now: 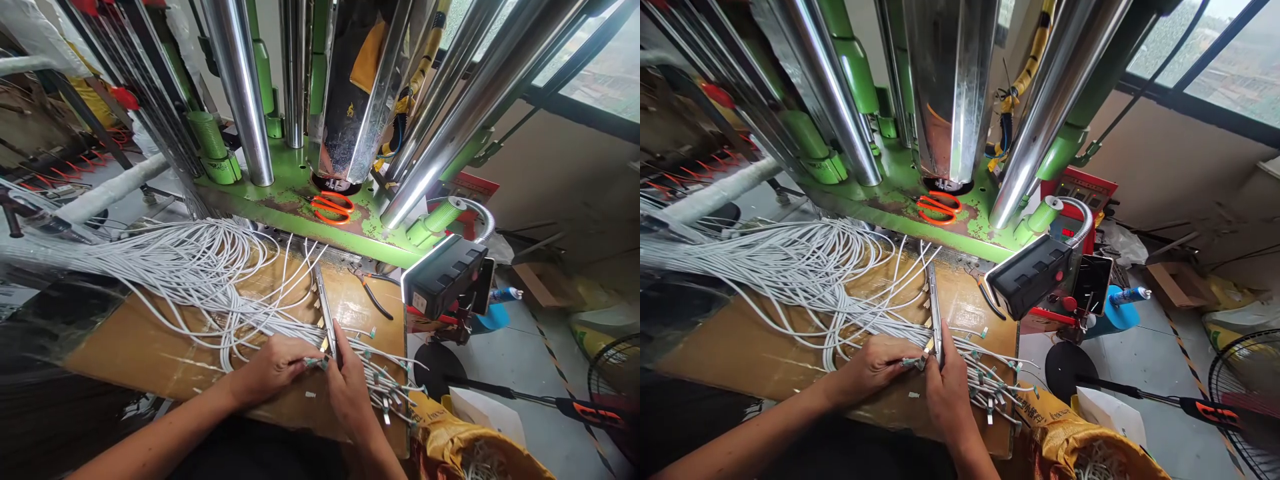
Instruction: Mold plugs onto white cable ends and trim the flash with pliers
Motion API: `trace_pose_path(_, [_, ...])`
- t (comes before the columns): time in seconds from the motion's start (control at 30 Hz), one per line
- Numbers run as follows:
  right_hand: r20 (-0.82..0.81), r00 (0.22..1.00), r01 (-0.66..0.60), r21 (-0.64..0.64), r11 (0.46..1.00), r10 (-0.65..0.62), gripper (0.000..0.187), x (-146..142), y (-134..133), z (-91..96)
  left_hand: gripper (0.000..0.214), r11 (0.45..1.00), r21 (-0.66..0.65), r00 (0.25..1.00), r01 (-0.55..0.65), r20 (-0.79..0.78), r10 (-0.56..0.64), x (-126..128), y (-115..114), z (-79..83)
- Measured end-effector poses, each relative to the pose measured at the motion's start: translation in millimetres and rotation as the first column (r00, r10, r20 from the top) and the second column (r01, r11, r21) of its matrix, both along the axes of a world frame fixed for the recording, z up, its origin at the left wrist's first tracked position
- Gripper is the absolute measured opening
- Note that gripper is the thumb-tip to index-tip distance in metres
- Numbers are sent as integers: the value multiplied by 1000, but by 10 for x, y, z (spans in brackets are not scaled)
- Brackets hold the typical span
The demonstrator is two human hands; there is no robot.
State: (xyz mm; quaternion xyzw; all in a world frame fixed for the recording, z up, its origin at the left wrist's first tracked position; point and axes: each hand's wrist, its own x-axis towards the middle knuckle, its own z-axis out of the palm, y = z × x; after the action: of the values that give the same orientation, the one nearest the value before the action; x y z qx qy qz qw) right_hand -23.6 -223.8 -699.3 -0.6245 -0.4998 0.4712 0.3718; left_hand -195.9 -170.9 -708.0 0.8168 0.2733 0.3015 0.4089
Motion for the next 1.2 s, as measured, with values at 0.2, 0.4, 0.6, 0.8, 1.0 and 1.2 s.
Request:
trace_pose_path(0.2, [-85,996,24,-146,989,-37,79,-6,4,29,20,710,-695,968,-117,81,238,49,21,149])
trace_pose_path(0.4, [-59,998,24,-117,993,-31,74,-9,4,56,24,500,-864,912,-54,160,376,25,66,101])
trace_pose_path(0.6, [-112,993,26,-152,988,-44,74,-20,34,117,23,610,-770,938,-185,46,343,4,122,207])
trace_pose_path(0.8, [-130,989,43,-154,987,-63,75,-26,31,117,67,403,-911,918,-87,84,388,55,106,313])
trace_pose_path(1.0, [-155,986,36,-153,988,-60,74,-18,44,122,52,484,-854,917,-193,19,399,41,71,242])
trace_pose_path(1.2, [-170,983,43,-153,987,-69,73,-14,37,91,10,916,-242,944,-320,-165,286,-18,65,146])
